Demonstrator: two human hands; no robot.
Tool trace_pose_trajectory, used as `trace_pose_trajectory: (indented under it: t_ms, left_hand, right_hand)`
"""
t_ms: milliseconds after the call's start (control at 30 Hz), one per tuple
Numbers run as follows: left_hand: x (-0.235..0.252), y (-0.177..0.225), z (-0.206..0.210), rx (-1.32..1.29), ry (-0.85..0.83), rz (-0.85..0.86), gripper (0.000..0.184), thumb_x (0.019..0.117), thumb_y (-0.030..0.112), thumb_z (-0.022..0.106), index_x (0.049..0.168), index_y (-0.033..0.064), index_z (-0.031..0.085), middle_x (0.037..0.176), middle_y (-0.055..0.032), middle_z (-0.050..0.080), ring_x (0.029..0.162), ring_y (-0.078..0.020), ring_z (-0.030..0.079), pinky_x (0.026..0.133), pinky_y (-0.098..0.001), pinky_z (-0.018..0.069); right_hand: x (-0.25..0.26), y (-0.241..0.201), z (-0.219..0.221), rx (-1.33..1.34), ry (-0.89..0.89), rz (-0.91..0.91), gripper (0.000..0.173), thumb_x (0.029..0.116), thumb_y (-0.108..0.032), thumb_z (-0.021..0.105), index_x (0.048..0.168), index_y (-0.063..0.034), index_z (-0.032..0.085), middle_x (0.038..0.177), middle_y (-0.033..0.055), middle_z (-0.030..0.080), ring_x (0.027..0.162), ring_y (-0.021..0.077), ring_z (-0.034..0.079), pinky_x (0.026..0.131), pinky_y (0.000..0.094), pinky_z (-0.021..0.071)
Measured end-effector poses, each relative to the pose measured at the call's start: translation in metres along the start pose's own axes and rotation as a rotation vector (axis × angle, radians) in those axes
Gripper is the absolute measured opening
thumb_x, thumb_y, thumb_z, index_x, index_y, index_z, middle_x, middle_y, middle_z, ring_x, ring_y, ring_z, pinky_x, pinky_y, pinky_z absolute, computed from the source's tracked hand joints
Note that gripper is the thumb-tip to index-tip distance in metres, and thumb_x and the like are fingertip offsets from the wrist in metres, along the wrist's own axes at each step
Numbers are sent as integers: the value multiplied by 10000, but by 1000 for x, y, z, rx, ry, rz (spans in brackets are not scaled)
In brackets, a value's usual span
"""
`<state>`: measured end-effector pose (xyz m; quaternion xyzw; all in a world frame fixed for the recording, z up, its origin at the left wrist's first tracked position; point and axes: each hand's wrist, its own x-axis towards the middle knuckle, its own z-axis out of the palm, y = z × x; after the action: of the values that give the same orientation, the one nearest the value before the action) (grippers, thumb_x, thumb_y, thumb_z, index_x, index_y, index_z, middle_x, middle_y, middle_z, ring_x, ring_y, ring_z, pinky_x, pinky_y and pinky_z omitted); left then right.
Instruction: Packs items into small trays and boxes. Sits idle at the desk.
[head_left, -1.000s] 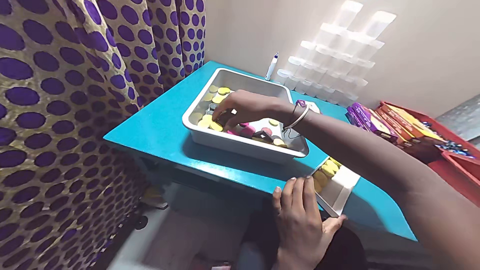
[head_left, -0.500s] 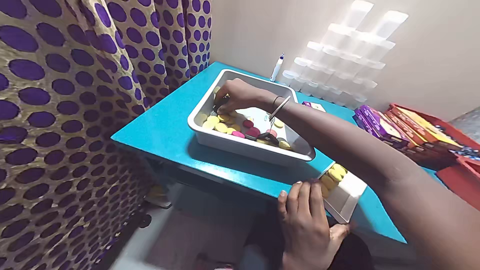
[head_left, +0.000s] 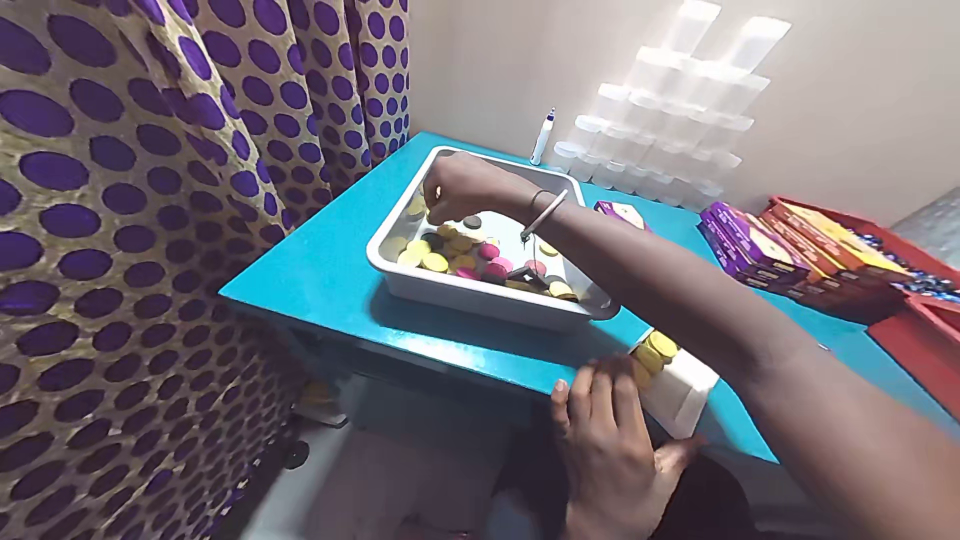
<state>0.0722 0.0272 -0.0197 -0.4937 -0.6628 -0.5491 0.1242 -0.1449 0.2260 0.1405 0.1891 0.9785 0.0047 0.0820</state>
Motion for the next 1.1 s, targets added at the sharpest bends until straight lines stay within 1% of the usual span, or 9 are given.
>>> trace_pose_trajectory:
  t_ms: [67, 167, 233, 433, 600, 767, 900, 1000, 1100]
  left_hand:
    - [0, -1, 0, 15, 1, 0, 768, 689, 749, 677, 1126, 122, 761, 1156, -33, 747, 1159, -238, 646, 1110, -490, 343]
    - [-1, 0, 1, 13, 8, -1, 757, 696, 750, 672, 1112, 123, 760, 1147, -37, 745, 1165, -242, 642, 1111, -489, 344]
    - [-1, 0, 1, 12, 6, 4, 766, 702, 747, 668, 1133, 121, 762, 1161, -43, 742, 1172, -240, 641, 1117, -488, 335]
    - [-1, -1, 0, 25, 5, -1, 770, 691, 772, 677, 1129, 145, 761, 1136, -33, 742, 1175, -232, 634, 1133, -472, 323]
    - [-2, -1, 1, 16, -8, 3, 739, 700, 749, 689, 1125, 148, 755, 1109, -33, 730, 1151, -235, 626, 1118, -478, 327]
    - [-3, -2, 2, 6, -7, -5, 759, 717, 768, 671, 1152, 151, 748, 1152, -32, 720, 1186, -233, 607, 1151, -480, 285]
    - [0, -2, 1, -4, -29, -7, 836, 688, 768, 698, 1231, 133, 730, 1258, -23, 711, 1205, -221, 612, 1134, -507, 294]
    - [1, -2, -1, -3, -38, -7, 819, 695, 760, 699, 1226, 138, 731, 1256, -16, 713, 1209, -223, 616, 1133, -519, 299]
    - [0, -3, -1, -5, -11, -10, 751, 712, 760, 674, 1149, 154, 751, 1181, -31, 725, 1178, -239, 620, 1128, -506, 301]
  right_hand:
    - [-6, -9, -2, 39, -6, -75, 196, 918, -250, 752, 1035, -93, 772, 907, 86, 735, 809, 246, 694, 747, 513, 553]
    - [-6, -3, 16, -89, -24, -95, 192, 900, -184, 763, 1070, -93, 763, 1003, 134, 730, 979, 354, 685, 837, 610, 525]
    - [-10, 2, 23, -41, 32, -123, 195, 918, -146, 725, 1103, -100, 764, 1051, 128, 738, 1010, 352, 691, 857, 612, 528]
    - [-33, -14, 28, 117, 245, -554, 182, 920, -136, 695, 1076, -87, 774, 965, 95, 749, 888, 242, 713, 787, 472, 550]
    - [-57, -19, 44, 143, 324, -906, 202, 952, -57, 644, 1088, -65, 794, 1096, 128, 743, 1002, 233, 715, 862, 381, 579]
    - [-60, -8, 28, -117, 130, -792, 258, 991, -98, 615, 1189, -142, 775, 1157, 148, 699, 1003, 292, 692, 836, 434, 567]
    - [-46, 41, 24, -229, 82, -569, 183, 1013, -120, 610, 1089, -107, 776, 1066, 162, 704, 987, 350, 687, 839, 521, 550]
    - [-60, 52, 7, -136, 212, -498, 226, 1017, -140, 600, 1140, -122, 788, 1094, 125, 739, 1048, 293, 696, 913, 471, 543]
    - [-98, 20, 7, 40, 218, -629, 205, 989, -125, 645, 1120, -127, 802, 1075, 89, 760, 1016, 224, 715, 900, 403, 565]
